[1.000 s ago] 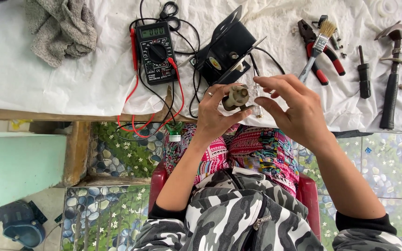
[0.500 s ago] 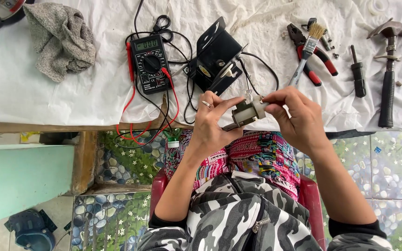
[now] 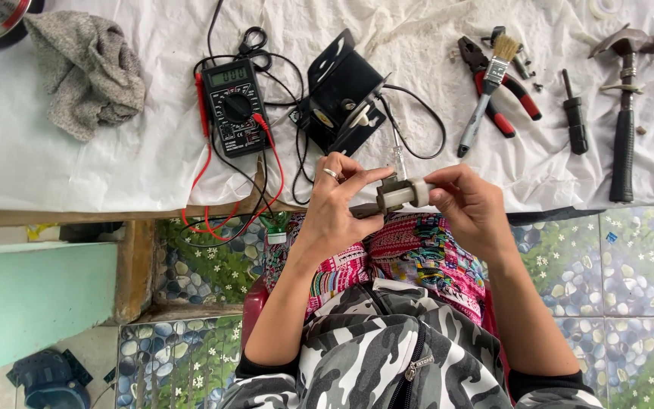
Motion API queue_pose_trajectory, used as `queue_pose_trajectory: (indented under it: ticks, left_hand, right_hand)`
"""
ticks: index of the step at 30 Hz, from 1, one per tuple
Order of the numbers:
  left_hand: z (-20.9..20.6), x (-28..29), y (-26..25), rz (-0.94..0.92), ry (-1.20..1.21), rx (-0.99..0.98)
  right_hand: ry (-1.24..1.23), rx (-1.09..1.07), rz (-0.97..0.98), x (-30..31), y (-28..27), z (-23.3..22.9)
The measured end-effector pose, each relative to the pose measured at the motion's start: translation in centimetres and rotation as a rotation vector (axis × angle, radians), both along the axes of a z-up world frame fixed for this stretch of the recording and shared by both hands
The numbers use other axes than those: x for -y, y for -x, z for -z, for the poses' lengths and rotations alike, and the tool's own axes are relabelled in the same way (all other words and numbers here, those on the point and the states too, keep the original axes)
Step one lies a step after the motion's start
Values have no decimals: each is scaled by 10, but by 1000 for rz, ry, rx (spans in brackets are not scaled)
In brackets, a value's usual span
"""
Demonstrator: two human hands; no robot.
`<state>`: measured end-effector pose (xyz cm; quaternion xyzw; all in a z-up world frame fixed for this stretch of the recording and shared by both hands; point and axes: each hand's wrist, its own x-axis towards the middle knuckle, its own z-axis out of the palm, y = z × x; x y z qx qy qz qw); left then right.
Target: The person sits cross-legged on a chair and works on a small cylindrical electrical component. They use a screwdriver to tighten a screw on the component, then use a multimeter probe to test the electrical contacts inside the component's opening.
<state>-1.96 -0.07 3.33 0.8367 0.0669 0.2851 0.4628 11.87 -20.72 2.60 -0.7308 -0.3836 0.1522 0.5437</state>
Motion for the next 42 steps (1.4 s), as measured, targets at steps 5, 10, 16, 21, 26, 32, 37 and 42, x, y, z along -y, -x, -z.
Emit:
queue_pose_trajectory:
  ticks: [5, 10, 16, 21, 26, 32, 37, 42]
  left_hand:
    - [9, -2, -6, 64, 77, -4]
    - [6, -5, -12, 157, 251, -21]
    - [10, -5, -16, 281, 458, -43]
    - [32, 2, -18, 407, 752, -15]
    - [30, 6, -12, 490, 979, 7]
    - [42, 8, -16, 584, 1175, 58]
    - [50, 14, -15, 656, 1258, 118]
    - [54, 16, -14, 630, 1228, 110]
  right_hand:
    - [58, 162, 47, -2, -1, -3]
    - [-76, 60, -30, -14, -1, -35]
    - [-28, 248, 10, -18, -4, -36]
    - [-65, 147, -11, -17, 8, -43]
    - [-152, 237, 1, -20, 18, -50]
    - [-160, 441, 95, -27, 22, -50]
    - [-134, 562, 113, -25, 20, -43]
    - [-91, 625, 108, -25, 19, -37]
